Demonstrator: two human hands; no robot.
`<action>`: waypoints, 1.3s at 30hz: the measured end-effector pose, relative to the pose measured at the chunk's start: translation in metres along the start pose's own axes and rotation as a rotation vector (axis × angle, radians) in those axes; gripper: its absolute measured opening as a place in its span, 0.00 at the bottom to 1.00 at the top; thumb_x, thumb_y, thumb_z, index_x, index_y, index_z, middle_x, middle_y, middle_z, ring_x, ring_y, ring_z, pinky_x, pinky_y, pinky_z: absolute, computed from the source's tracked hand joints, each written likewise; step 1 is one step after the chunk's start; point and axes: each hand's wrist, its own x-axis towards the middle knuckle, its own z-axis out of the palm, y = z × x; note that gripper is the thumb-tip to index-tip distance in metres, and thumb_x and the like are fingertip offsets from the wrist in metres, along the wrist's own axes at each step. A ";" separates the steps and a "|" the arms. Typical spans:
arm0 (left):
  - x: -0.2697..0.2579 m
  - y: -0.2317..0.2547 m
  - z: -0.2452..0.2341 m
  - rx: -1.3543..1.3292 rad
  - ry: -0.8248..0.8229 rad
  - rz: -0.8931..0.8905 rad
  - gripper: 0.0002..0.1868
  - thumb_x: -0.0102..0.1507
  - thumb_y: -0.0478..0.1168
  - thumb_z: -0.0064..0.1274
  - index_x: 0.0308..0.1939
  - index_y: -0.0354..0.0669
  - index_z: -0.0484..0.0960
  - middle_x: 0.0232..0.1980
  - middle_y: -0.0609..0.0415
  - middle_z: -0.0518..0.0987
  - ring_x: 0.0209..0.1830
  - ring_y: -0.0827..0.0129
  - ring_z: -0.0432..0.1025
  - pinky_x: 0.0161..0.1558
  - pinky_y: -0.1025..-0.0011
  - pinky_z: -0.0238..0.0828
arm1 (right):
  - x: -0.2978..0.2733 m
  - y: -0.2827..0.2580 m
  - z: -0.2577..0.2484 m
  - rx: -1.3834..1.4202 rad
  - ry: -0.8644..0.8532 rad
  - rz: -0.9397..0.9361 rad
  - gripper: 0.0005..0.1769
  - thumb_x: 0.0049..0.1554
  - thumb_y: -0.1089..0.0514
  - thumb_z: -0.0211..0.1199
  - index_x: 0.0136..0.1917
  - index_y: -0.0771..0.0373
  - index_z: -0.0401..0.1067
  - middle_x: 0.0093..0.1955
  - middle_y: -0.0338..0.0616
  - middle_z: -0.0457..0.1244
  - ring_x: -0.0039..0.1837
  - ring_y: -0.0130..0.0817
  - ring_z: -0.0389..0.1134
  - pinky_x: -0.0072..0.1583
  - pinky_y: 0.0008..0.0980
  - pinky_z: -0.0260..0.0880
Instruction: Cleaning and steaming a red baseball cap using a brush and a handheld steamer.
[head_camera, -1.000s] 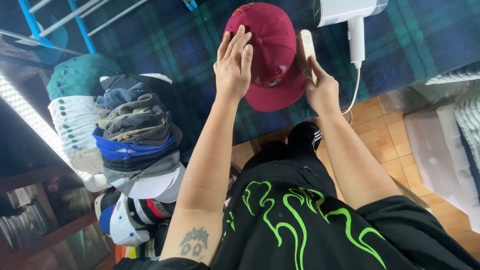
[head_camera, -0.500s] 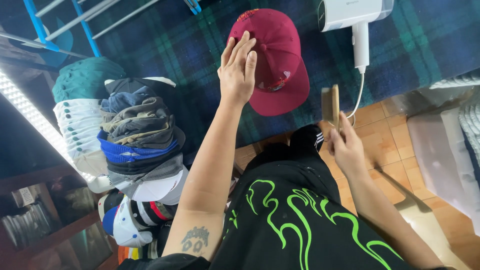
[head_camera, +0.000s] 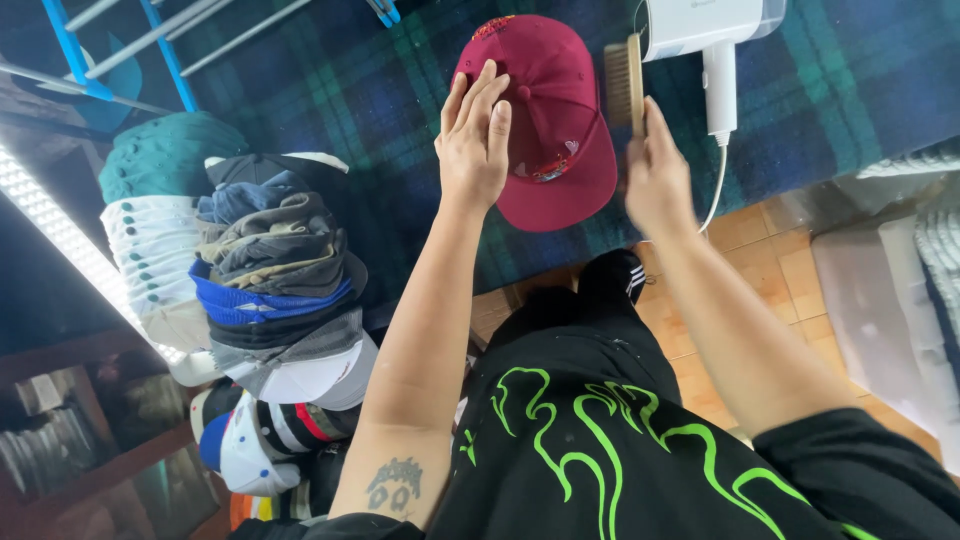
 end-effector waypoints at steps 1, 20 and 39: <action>-0.003 -0.002 0.002 0.016 0.019 0.004 0.30 0.74 0.61 0.24 0.69 0.57 0.74 0.76 0.64 0.68 0.82 0.61 0.52 0.64 0.62 0.74 | -0.019 0.003 0.013 -0.051 0.061 -0.132 0.30 0.70 0.56 0.48 0.83 0.53 0.50 0.59 0.41 0.62 0.49 0.34 0.63 0.52 0.34 0.65; -0.011 0.007 -0.025 -0.607 -0.020 -0.099 0.41 0.73 0.67 0.17 0.68 0.46 0.75 0.75 0.58 0.70 0.85 0.62 0.47 0.83 0.57 0.40 | -0.020 -0.035 -0.026 -0.853 -0.008 -1.076 0.34 0.59 0.68 0.61 0.75 0.42 0.75 0.46 0.29 0.63 0.43 0.32 0.65 0.37 0.30 0.64; -0.095 -0.076 0.055 -1.458 0.165 -0.895 0.43 0.70 0.73 0.35 0.78 0.49 0.63 0.80 0.46 0.60 0.82 0.43 0.49 0.75 0.33 0.27 | -0.009 -0.005 -0.016 -0.276 0.001 -1.005 0.21 0.58 0.67 0.69 0.66 0.65 0.79 0.59 0.55 0.71 0.53 0.54 0.73 0.53 0.43 0.73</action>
